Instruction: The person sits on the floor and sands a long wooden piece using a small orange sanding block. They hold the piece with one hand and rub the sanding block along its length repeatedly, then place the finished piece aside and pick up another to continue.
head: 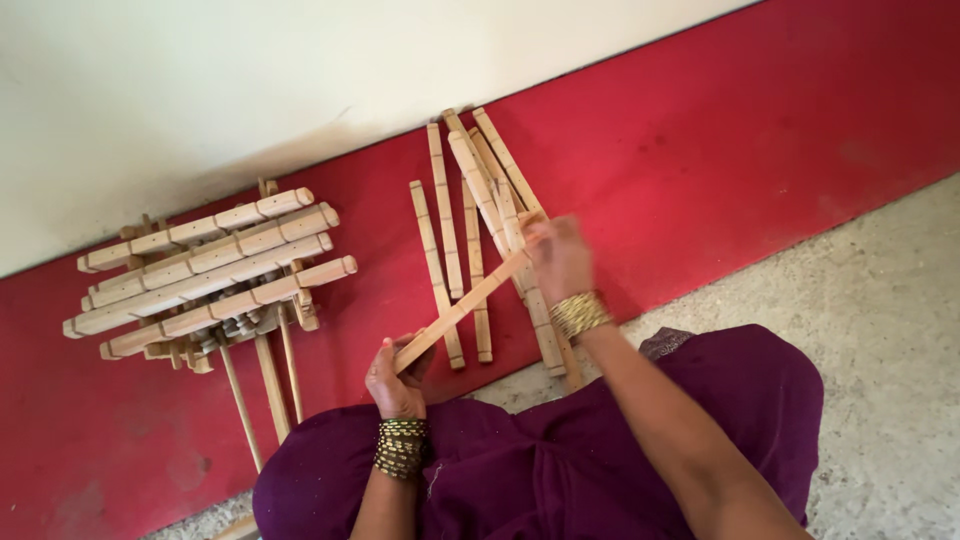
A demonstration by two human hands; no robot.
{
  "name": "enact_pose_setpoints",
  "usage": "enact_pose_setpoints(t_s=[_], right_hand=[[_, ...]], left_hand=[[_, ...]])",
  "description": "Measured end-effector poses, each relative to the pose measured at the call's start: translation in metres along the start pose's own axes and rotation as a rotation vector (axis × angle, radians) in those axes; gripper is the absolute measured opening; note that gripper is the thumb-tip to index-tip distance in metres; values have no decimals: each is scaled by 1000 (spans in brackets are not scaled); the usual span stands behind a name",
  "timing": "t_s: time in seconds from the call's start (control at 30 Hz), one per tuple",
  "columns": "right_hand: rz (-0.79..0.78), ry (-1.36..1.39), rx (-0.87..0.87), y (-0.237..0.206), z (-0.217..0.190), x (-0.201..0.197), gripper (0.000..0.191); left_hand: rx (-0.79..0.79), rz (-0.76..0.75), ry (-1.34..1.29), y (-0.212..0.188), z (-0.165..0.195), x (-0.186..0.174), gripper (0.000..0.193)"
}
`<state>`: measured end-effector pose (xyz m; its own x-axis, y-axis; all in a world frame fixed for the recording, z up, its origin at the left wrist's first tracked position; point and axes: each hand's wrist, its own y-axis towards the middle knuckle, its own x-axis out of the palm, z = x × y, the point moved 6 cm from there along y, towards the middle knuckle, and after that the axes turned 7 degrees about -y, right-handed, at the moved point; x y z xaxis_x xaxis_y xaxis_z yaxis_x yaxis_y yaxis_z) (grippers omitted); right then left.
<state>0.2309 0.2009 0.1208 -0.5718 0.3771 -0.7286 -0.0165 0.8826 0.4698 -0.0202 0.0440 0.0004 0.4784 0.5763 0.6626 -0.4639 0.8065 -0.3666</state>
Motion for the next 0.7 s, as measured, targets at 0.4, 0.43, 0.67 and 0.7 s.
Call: enact_pose_setpoints(t_s=[0.4, 0.43, 0.67, 0.7], right_hand=[[-306, -43, -490, -75, -95, 31, 29], [-168, -90, -470, -53, -75, 20, 29], [-2, -159, -49, 5, 17, -18, 23], [-98, -193, -67, -3, 8, -10, 21]], left_hand=[[18, 52, -54, 7, -4, -18, 33], [15, 53, -47, 4, -2, -13, 33], [15, -46, 37, -9, 5, 14, 33], [17, -60, 31, -8, 4, 13, 32]])
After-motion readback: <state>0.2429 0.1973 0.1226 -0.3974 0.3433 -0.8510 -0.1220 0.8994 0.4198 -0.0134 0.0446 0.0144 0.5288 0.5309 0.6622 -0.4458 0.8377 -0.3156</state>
